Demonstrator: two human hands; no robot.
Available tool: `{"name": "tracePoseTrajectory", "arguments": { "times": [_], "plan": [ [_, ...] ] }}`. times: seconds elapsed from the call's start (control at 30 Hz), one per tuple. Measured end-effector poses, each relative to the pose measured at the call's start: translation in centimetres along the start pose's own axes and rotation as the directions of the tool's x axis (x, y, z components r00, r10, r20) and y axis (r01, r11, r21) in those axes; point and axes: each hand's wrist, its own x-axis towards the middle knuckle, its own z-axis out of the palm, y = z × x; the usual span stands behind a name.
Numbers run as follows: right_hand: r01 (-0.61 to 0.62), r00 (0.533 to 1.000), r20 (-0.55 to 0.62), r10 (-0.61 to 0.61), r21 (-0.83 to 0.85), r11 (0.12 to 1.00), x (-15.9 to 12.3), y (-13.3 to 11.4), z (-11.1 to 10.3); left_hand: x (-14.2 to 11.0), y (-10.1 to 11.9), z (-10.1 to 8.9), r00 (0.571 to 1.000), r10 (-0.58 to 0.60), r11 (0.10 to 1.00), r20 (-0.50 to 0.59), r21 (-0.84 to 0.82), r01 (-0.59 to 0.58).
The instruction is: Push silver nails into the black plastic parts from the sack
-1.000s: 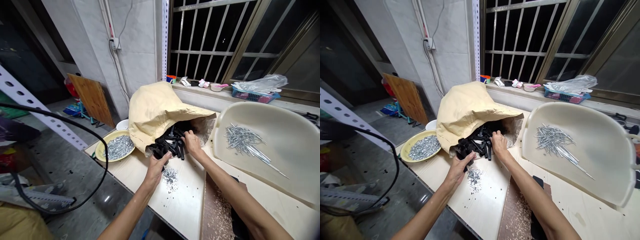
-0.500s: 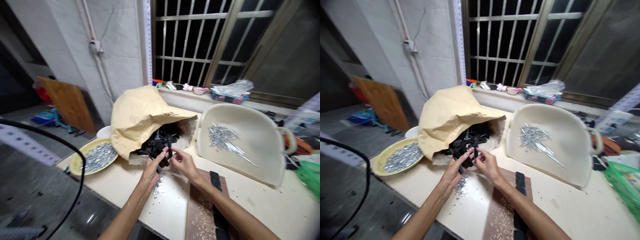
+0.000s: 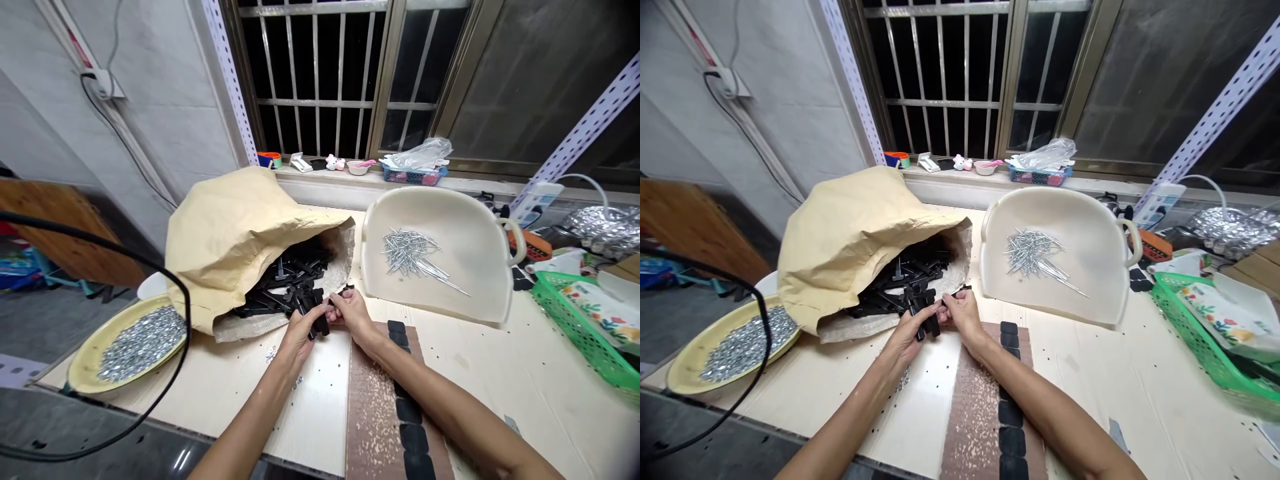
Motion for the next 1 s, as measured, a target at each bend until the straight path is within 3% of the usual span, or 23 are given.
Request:
{"name": "tracePoseTrajectory", "arguments": {
  "times": [0.07,0.13,0.2,0.3,0.4,0.53,0.67,0.77,0.83,0.93,1.0],
  "plan": [
    [-0.102,0.995,-0.001,0.101,-0.015,0.995,0.4,-0.5,-0.2,0.1,-0.4,0.1,1.0,0.02,1.0,0.009,0.023,-0.021],
    [-0.118,0.993,0.007,0.12,-0.101,0.988,0.6,-0.8,-0.5,0.1,-0.7,0.0,1.0,0.025,0.999,0.002,0.033,-0.025],
    [-0.034,0.999,0.006,0.037,-0.299,0.954,0.5,-0.8,-1.0,0.0,-1.0,-0.1,1.0,0.007,1.0,0.0,0.002,-0.007],
    [0.144,0.984,-0.004,-0.178,-0.569,0.809,-0.4,-0.7,-1.4,-0.2,-0.7,0.1,1.0,-0.005,0.998,-0.005,-0.069,0.005],
    [0.29,0.944,0.036,-0.327,-0.56,0.776,-2.1,-1.0,-1.3,-0.6,0.3,0.6,0.999,0.017,0.994,-0.033,-0.111,-0.021],
    [0.485,0.871,0.223,-0.437,-0.53,0.696,-4.4,-1.7,-1.2,-1.0,1.4,1.5,1.0,-0.007,0.998,0.03,-0.057,0.008],
    [0.536,0.829,0.274,-0.488,-0.638,0.553,-4.1,-2.2,-3.0,-0.5,1.4,2.4,0.994,-0.035,0.998,0.108,0.048,0.03],
    [0.417,0.884,0.254,-0.393,-0.809,0.414,-1.6,-3.4,-6.9,0.0,1.2,3.1,0.993,-0.043,0.998,0.109,0.042,0.039],
    [0.193,0.922,0.086,-0.377,-0.947,0.258,0.7,-4.7,-10.9,0.1,1.2,3.5,0.996,-0.039,0.999,0.081,0.011,0.039],
    [-0.1,0.891,-0.153,-0.427,-0.985,0.144,3.6,-6.5,-17.6,0.2,1.3,3.7,0.998,-0.048,0.998,0.048,-0.036,0.05],
    [-0.206,0.879,-0.226,-0.421,-0.974,0.093,4.7,-7.2,-21.3,0.2,1.2,3.9,0.997,-0.064,0.996,0.052,-0.059,0.067]
  ]
}}
